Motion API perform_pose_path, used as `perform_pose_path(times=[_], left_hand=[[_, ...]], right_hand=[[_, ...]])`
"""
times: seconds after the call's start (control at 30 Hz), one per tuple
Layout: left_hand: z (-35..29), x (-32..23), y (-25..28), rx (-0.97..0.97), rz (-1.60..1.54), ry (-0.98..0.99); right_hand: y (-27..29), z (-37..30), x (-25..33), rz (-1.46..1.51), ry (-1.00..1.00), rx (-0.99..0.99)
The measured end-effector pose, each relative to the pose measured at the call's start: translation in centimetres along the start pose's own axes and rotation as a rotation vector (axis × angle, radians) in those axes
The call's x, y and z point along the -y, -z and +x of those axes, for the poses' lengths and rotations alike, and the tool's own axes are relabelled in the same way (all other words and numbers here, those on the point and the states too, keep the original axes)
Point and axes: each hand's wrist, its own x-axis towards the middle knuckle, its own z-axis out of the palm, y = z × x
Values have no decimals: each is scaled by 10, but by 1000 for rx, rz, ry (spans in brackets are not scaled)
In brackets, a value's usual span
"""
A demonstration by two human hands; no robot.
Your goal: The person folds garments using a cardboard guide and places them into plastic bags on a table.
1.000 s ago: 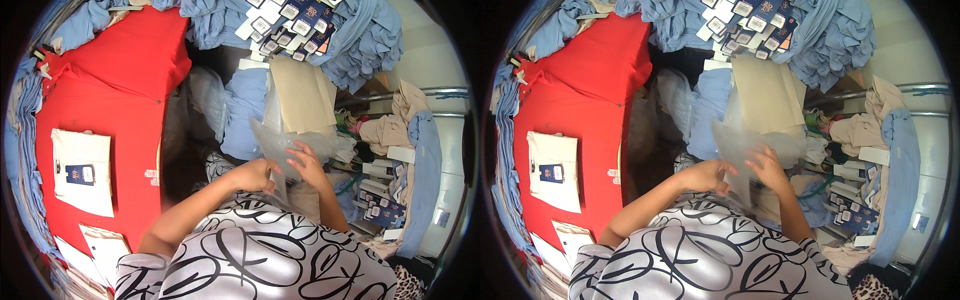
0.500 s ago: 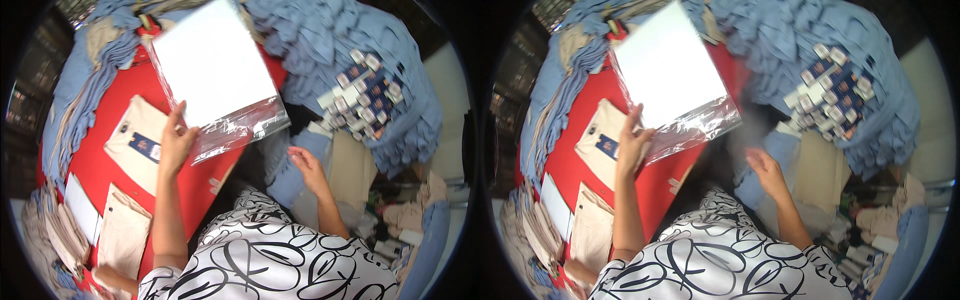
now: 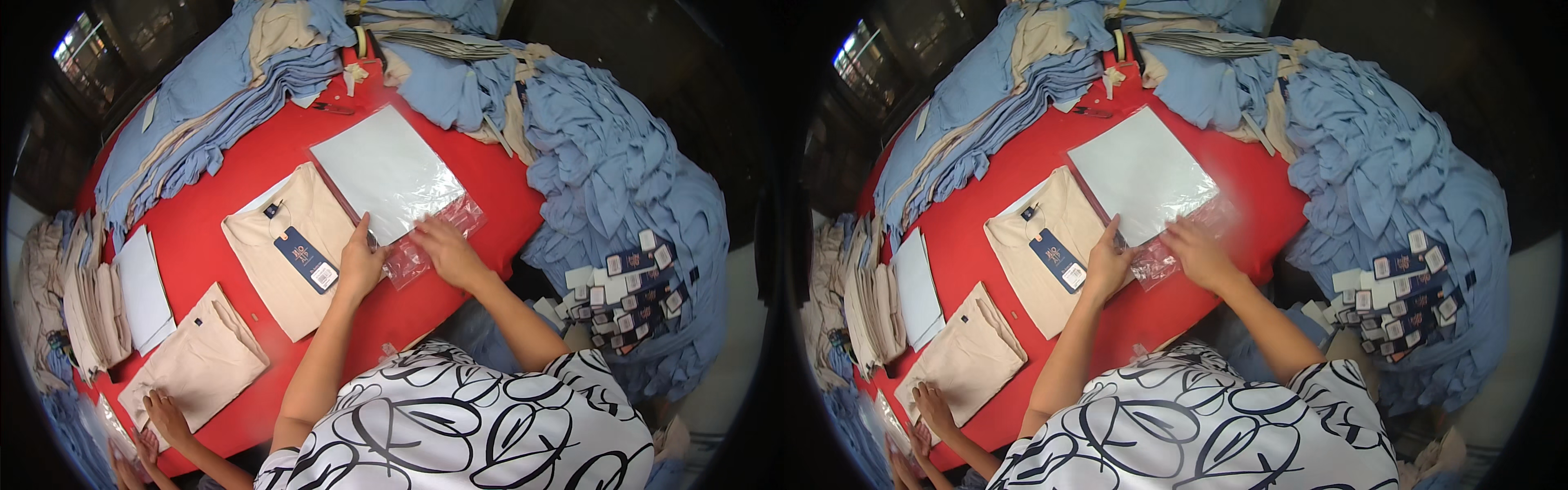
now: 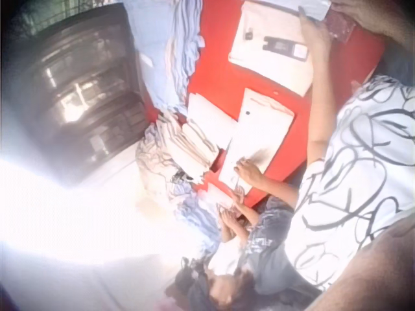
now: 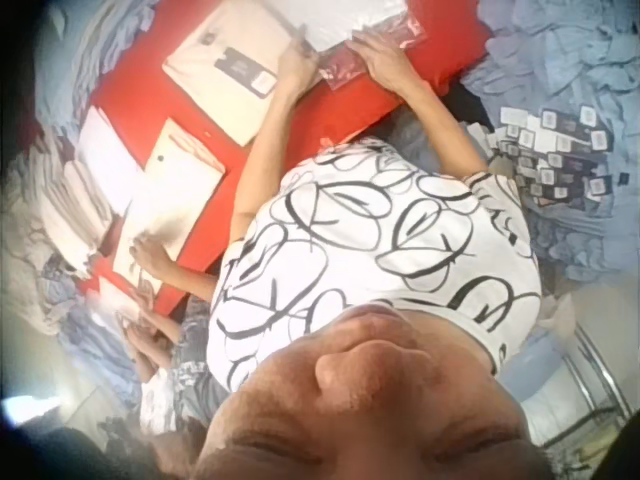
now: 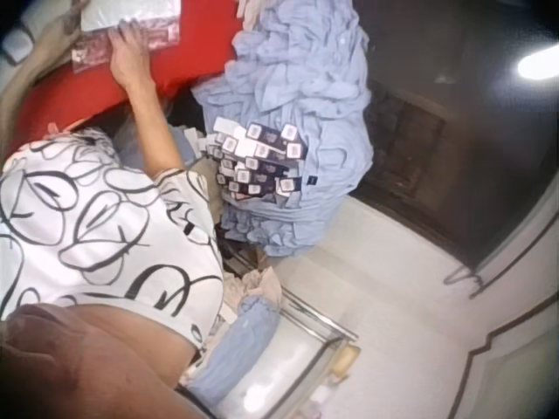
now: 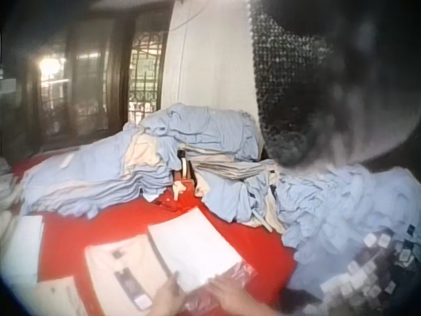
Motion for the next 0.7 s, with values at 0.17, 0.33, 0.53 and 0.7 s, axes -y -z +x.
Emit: perform_pose_path(times=[0.17,0.33,0.53,0.7], left_hand=[[8,0,-1,-35,201,-67],[9,-43,14,-4,529,-54],[101,-35,-18,-33,922,-797],[133,-4,-44,55,1064,-637]], right_hand=[[-4,-28,-10,178,-56,-6],[1,-19,-13,113,-67,-68],[0,-2,-24,178,124,-95],[34,1,-10,209,100,-90]])
